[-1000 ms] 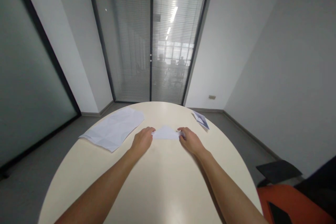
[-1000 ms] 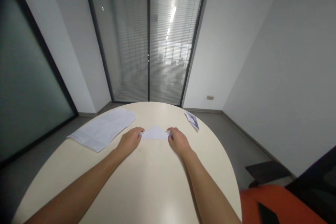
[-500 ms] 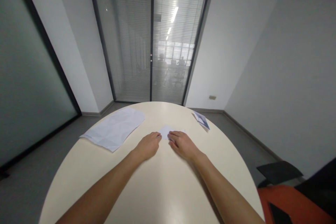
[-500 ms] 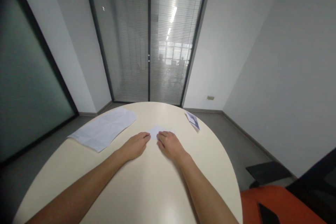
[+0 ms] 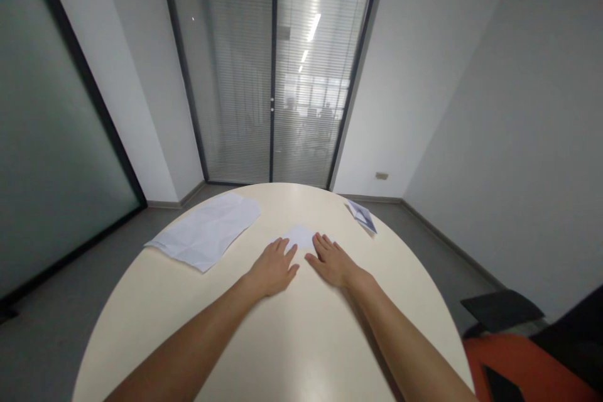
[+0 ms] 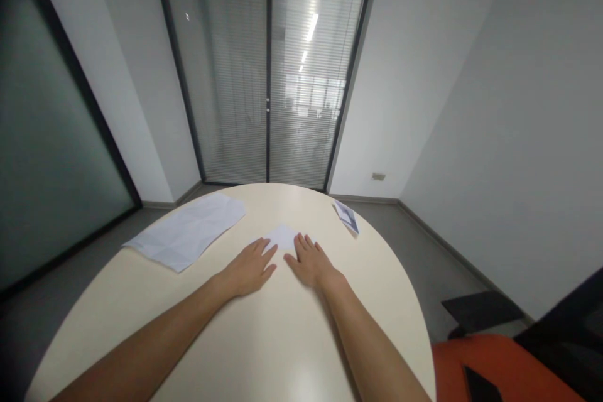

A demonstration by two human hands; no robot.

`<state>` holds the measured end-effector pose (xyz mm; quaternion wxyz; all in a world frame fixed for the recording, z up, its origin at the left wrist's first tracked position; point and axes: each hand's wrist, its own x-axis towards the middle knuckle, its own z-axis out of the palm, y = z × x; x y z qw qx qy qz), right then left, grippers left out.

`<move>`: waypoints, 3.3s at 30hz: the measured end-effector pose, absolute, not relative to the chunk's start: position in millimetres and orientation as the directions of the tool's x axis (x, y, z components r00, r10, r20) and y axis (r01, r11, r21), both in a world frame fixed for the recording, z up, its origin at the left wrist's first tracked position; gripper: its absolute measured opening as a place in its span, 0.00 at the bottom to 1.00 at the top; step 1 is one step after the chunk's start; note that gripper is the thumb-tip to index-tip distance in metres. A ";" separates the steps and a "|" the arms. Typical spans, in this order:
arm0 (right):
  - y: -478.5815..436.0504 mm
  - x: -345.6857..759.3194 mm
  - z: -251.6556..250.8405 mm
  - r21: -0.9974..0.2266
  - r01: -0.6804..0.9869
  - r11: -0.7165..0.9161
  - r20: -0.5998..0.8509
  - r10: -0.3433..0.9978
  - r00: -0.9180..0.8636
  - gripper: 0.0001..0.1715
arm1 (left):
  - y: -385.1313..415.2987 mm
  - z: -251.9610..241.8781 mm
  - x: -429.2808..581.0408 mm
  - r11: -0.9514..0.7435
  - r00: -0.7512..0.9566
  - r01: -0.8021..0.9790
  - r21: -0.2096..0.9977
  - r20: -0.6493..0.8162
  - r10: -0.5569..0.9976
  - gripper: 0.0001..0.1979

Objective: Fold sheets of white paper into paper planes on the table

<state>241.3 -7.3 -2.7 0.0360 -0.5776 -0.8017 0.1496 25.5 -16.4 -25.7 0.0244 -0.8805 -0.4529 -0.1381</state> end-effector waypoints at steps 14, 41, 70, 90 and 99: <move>-3.8 249.0 19.9 -0.157 0.733 0.662 0.235 0.746 -0.623 0.19 | -10.8 -23.0 23.3 -0.478 0.431 0.871 0.113 0.293 0.854 0.26; 2.3 260.5 -4.5 -0.361 0.720 0.592 0.287 0.805 -0.518 0.18 | -4.1 -12.0 21.0 -0.696 0.653 0.701 0.155 0.253 0.714 0.17; 0.2 258.7 -2.3 -0.320 0.648 0.691 0.359 0.721 -0.593 0.20 | -15.7 2.1 27.5 -0.718 0.687 0.690 0.091 0.227 0.690 0.12; 0.5 261.8 -4.2 -0.316 0.725 0.611 0.326 0.788 -0.522 0.31 | -7.4 -6.1 20.7 -0.658 0.561 0.670 0.343 0.345 0.752 0.12; 5.4 263.5 -7.4 -0.305 0.748 0.590 0.378 0.795 -0.474 0.30 | -7.3 -5.5 20.9 -0.519 0.345 0.729 0.447 0.415 0.842 0.10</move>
